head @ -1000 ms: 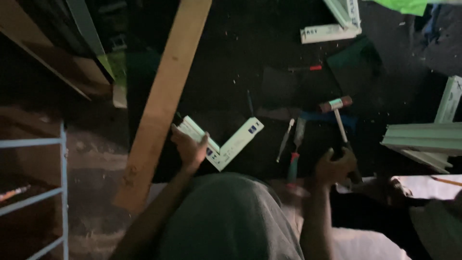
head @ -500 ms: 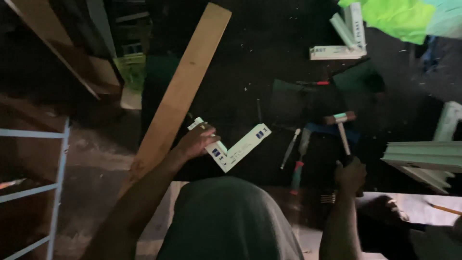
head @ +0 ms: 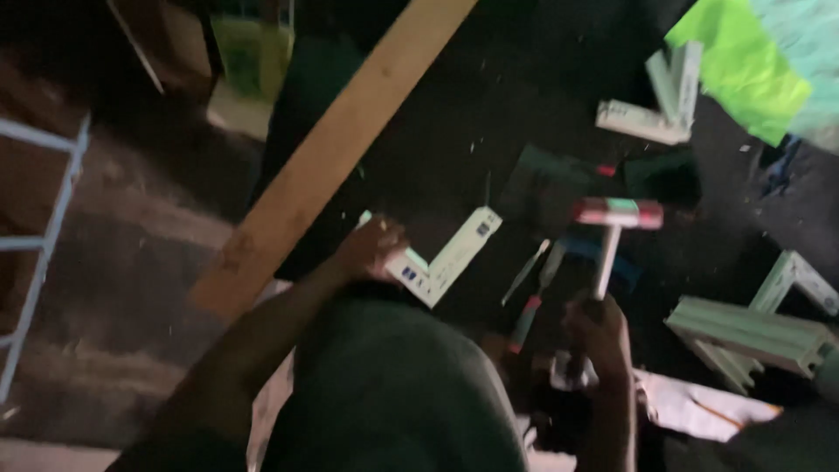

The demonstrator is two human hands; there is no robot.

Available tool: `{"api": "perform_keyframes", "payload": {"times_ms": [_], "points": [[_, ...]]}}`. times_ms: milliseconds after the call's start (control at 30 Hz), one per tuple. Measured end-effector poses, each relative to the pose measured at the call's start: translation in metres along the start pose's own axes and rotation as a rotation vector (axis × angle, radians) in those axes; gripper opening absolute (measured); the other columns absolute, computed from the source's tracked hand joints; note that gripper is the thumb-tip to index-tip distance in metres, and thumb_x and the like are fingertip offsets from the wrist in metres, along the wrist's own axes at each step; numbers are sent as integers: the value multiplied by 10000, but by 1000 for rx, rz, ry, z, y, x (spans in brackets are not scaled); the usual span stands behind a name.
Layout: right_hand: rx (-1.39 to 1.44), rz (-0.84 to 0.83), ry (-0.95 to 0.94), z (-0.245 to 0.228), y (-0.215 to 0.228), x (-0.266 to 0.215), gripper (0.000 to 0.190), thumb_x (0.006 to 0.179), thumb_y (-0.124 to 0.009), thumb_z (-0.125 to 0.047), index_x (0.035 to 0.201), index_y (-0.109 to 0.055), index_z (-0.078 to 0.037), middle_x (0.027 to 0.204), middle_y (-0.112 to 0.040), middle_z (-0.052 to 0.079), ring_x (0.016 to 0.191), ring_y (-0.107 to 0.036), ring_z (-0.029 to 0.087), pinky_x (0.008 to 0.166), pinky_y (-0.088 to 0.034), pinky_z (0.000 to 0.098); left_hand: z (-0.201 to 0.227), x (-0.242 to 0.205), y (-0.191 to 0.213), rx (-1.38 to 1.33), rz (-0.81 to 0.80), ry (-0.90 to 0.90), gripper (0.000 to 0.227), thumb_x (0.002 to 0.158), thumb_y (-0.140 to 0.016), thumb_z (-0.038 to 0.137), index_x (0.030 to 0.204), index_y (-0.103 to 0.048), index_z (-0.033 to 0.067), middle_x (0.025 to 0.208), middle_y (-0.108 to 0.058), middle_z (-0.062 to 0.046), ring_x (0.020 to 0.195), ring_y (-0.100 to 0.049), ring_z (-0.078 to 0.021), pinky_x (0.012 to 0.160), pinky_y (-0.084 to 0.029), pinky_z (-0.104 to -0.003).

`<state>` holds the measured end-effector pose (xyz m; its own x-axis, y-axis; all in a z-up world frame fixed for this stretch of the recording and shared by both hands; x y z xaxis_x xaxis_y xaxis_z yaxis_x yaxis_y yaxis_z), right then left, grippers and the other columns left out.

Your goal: Assembling white plastic window or door frame components using a mallet and small plastic strips.

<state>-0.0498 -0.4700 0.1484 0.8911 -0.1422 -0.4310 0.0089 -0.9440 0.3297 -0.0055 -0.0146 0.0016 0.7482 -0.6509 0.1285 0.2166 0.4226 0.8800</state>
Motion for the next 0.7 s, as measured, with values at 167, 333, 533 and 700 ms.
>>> {"api": "perform_keyframes", "payload": {"times_ms": [167, 333, 533, 700], "points": [[-536, -44, -50, -58, -92, -29, 272, 919, -712, -226, 1137, -668, -68, 1000, -741, 130, 828, -716, 229, 673, -587, 379, 12, 8, 29, 15, 121, -117, 789, 618, -852, 677, 1050, -678, 40, 1051, -621, -115, 1040, -604, -308, 925, -480, -464], [-884, -257, -57, -42, -121, -18, 275, 946, -702, -286, 1160, -684, -115, 1046, -754, 111, 893, -719, 229, 746, -589, 392, 6, 14, 24, 47, 2, -93, 779, 623, -846, 705, 1019, -685, 54, 1018, -622, -108, 972, -592, -290, 840, -465, -454], [-850, -263, -241, -64, -114, -11, 280, 949, -674, -304, 1157, -672, -116, 1026, -764, 113, 852, -750, 243, 746, -628, 415, 3, 4, 16, -1, 96, -151, 723, 659, -841, 670, 1047, -681, 82, 1079, -636, -70, 1030, -585, -281, 895, -469, -453], [-737, -203, -247, -47, -114, -10, 283, 941, -671, -292, 1162, -656, -117, 1019, -747, 99, 796, -743, 252, 693, -630, 427, 1, 12, 13, 79, -1, -147, 741, 652, -829, 655, 1086, -687, 72, 1099, -637, -87, 1049, -587, -274, 902, -470, -456]]}}
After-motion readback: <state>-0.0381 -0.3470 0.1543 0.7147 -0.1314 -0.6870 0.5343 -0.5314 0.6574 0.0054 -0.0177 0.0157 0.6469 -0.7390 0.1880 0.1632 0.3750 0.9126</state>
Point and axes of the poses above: each hand's wrist, its own x-axis towards the middle knuckle, its own y-axis out of the back of the hand, z = x × y, the point moved 1 cm from there along x, towards the middle knuckle
